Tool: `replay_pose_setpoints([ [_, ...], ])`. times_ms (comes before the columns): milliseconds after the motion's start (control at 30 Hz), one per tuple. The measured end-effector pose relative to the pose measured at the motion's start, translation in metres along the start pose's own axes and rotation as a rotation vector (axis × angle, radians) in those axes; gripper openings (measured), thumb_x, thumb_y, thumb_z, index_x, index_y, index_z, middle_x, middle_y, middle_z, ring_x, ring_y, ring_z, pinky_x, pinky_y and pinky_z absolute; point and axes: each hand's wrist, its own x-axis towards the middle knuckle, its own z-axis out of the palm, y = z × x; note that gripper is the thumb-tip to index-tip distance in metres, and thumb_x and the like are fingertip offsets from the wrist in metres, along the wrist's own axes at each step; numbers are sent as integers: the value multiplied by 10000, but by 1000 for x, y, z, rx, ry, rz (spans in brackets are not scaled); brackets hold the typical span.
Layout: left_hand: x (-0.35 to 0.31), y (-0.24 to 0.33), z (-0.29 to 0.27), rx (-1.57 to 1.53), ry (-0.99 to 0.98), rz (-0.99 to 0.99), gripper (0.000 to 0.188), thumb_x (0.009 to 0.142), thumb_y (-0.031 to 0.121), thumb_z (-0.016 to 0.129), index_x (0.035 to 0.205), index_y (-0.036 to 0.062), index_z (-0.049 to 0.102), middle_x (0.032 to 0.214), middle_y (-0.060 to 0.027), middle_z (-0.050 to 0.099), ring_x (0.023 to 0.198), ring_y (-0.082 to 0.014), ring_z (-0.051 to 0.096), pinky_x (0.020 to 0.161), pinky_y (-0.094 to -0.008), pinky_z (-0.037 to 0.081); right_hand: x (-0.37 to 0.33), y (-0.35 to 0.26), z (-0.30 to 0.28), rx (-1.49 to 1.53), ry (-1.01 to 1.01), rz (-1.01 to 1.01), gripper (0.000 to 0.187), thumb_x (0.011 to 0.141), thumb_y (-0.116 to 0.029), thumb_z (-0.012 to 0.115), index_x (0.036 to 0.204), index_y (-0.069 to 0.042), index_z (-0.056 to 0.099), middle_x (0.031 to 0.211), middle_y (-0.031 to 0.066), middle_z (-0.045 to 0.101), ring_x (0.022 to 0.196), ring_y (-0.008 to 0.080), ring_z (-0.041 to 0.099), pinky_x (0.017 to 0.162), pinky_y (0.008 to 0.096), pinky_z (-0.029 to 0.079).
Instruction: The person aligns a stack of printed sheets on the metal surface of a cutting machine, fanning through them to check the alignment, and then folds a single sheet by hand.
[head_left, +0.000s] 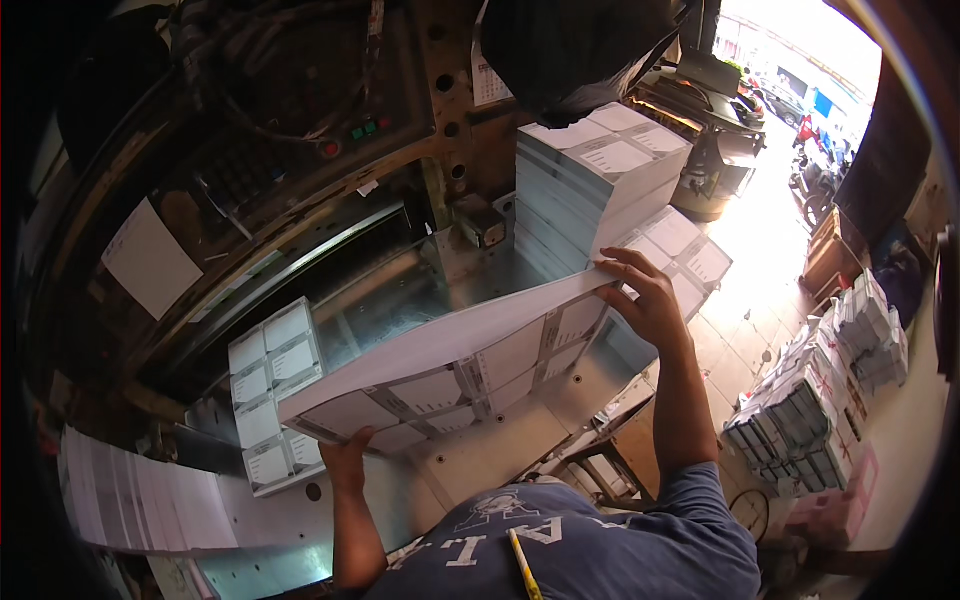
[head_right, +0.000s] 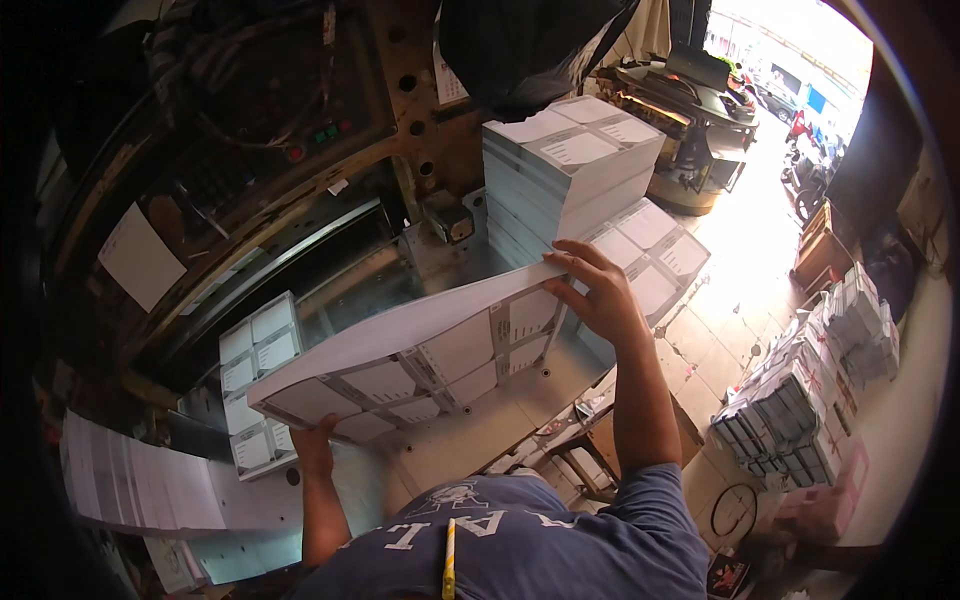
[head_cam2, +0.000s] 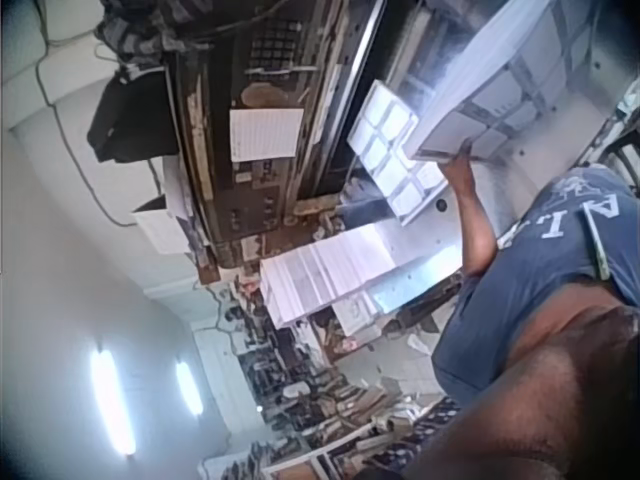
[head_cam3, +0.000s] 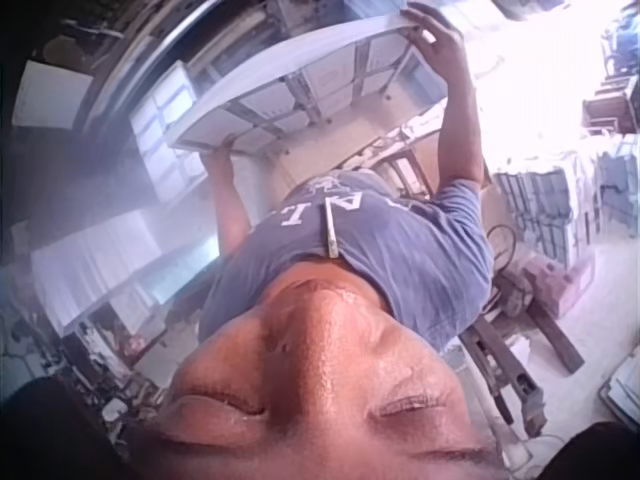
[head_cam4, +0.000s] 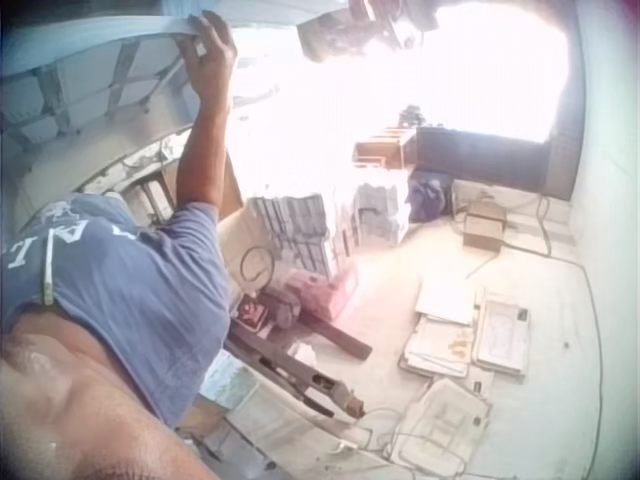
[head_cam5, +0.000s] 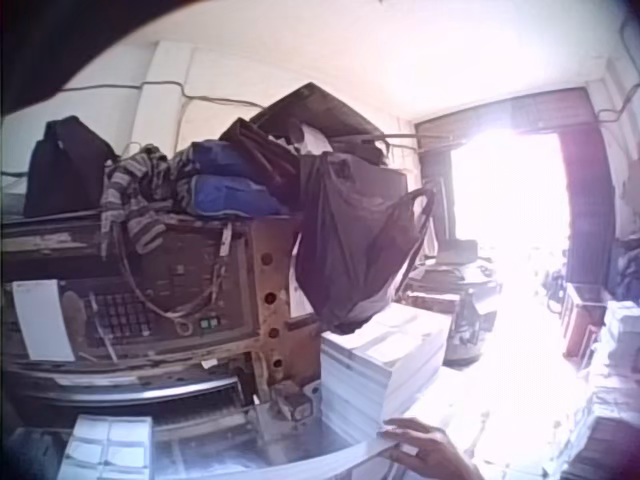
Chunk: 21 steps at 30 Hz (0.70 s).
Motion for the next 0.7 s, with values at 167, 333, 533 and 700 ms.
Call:
replay_pose_setpoints([
  [167,0,-2,-4,9,-15,17,605,709,-43,694,1275,-8,484,1192,-99,558,1102,-229,544,983,-343,419,2,-1,0,-31,-14,-2,343,831,-187,729,1147,-75,657,1231,137,601,1090,324,613,905,396,503],
  [333,-6,6,-3,21,-17,-7,607,721,-19,693,1288,-13,477,1199,-95,559,1114,-224,540,983,-343,416,2,-5,3,-56,-44,14,405,805,-165,748,1184,-75,634,1261,147,580,1116,326,597,922,392,492],
  [533,-5,12,0,-1,-47,40,477,734,-47,714,1183,-24,556,1085,-93,625,965,-214,613,839,-322,510,-10,15,20,499,198,197,801,800,-135,761,1456,-66,307,1333,126,534,1169,230,553,985,359,446],
  [700,-3,10,3,-71,-71,109,489,748,-13,731,1201,-19,545,1114,-92,614,1019,-206,590,902,-329,483,-59,66,65,844,-105,551,725,827,-157,751,1425,-30,362,1262,75,547,1149,183,524,980,330,420],
])
